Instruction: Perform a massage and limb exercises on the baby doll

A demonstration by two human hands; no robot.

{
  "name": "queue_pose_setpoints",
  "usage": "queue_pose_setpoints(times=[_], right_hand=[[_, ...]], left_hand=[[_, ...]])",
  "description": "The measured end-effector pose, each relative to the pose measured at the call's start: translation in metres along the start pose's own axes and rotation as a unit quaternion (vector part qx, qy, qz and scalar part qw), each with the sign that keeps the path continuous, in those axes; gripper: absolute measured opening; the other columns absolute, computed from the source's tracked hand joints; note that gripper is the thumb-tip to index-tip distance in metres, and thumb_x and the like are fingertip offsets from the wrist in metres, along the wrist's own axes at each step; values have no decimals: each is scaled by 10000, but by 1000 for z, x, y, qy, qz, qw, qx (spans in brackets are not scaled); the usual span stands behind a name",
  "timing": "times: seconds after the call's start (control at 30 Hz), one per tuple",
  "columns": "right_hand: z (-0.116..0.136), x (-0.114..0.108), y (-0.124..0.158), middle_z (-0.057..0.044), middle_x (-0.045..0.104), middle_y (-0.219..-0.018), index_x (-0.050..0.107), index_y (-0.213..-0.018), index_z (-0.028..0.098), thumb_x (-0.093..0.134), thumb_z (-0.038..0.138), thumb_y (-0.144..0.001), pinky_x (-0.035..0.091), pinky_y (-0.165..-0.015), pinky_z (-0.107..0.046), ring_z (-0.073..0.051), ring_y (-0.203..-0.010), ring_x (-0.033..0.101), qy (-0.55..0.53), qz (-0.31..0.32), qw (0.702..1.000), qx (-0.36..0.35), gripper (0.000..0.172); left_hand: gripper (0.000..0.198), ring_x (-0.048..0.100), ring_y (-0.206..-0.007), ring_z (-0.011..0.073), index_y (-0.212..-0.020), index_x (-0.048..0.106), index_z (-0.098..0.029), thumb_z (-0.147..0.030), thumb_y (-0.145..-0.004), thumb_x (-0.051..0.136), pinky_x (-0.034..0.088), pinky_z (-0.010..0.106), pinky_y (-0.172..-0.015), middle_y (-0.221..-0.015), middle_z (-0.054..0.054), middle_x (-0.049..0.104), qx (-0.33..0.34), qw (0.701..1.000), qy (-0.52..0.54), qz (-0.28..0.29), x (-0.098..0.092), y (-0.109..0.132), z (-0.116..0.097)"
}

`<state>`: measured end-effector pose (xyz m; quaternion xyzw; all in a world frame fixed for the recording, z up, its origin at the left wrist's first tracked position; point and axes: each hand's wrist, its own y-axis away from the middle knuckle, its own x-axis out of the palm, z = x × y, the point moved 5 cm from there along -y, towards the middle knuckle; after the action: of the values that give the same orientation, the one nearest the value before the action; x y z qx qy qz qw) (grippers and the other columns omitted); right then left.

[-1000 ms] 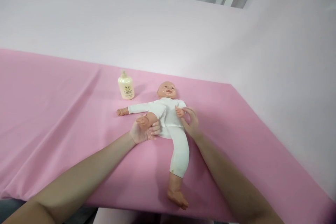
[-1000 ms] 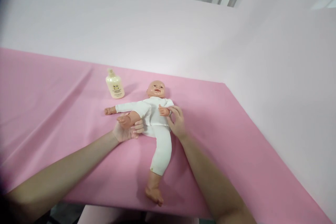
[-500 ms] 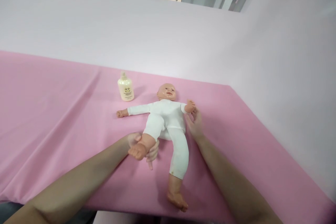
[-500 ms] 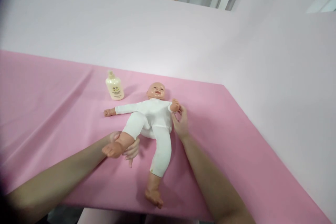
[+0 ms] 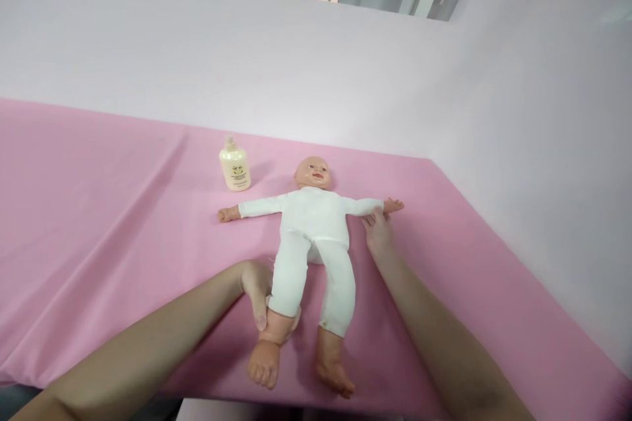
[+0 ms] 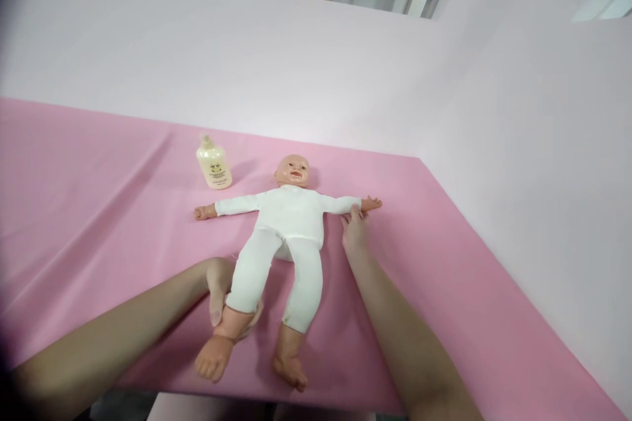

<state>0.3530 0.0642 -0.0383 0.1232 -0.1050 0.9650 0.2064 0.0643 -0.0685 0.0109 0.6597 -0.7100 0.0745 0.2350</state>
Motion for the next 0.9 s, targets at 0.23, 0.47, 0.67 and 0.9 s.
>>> queue_pose_setpoints(times=[0.23, 0.47, 0.67, 0.9], right_hand=[[13, 8, 12, -105, 529, -1434, 313, -1440, 363, 657, 516, -857, 600, -925, -505, -240, -1154, 680, -8, -24, 1000, -8, 694], [56, 40, 42, -134, 383, -1591, 331, -1484, 293, 592, 505, -923, 494, -1106, -457, -251, -1431, 466, 106, 50, 975, -190, 654], [59, 62, 66, -111, 552, -1467, 468, -1434, 269, 532, 406, -984, 419, -1180, -515, -255, -1375, 526, 224, 194, 909, -292, 475], [66, 75, 80, -49, 603, -1419, 586, -1348, 319, 467, 272, -1006, 389, -1208, -537, -255, -1417, 479, 331, 287, 810, -390, 365]], left_hand=[[560, 612, -588, 288, -718, 649, -225, -636, -381, 827, 597, 515, -632, -614, 103, 593, 94, 990, 50, 89, 1, 2, 16], [564, 488, -538, 172, -701, 465, -231, -735, -564, 678, 612, 456, -622, -576, -24, 425, 242, 956, 158, -52, -21, 8, 1], [554, 409, -596, 132, -702, 358, -227, -683, -698, 673, 602, 396, -709, -619, -48, 348, 313, 896, 262, -177, -28, 14, -16], [485, 425, -642, 157, -715, 386, -217, -616, -755, 660, 568, 375, -722, -651, -33, 358, 298, 881, 293, -222, -32, 15, -18]])
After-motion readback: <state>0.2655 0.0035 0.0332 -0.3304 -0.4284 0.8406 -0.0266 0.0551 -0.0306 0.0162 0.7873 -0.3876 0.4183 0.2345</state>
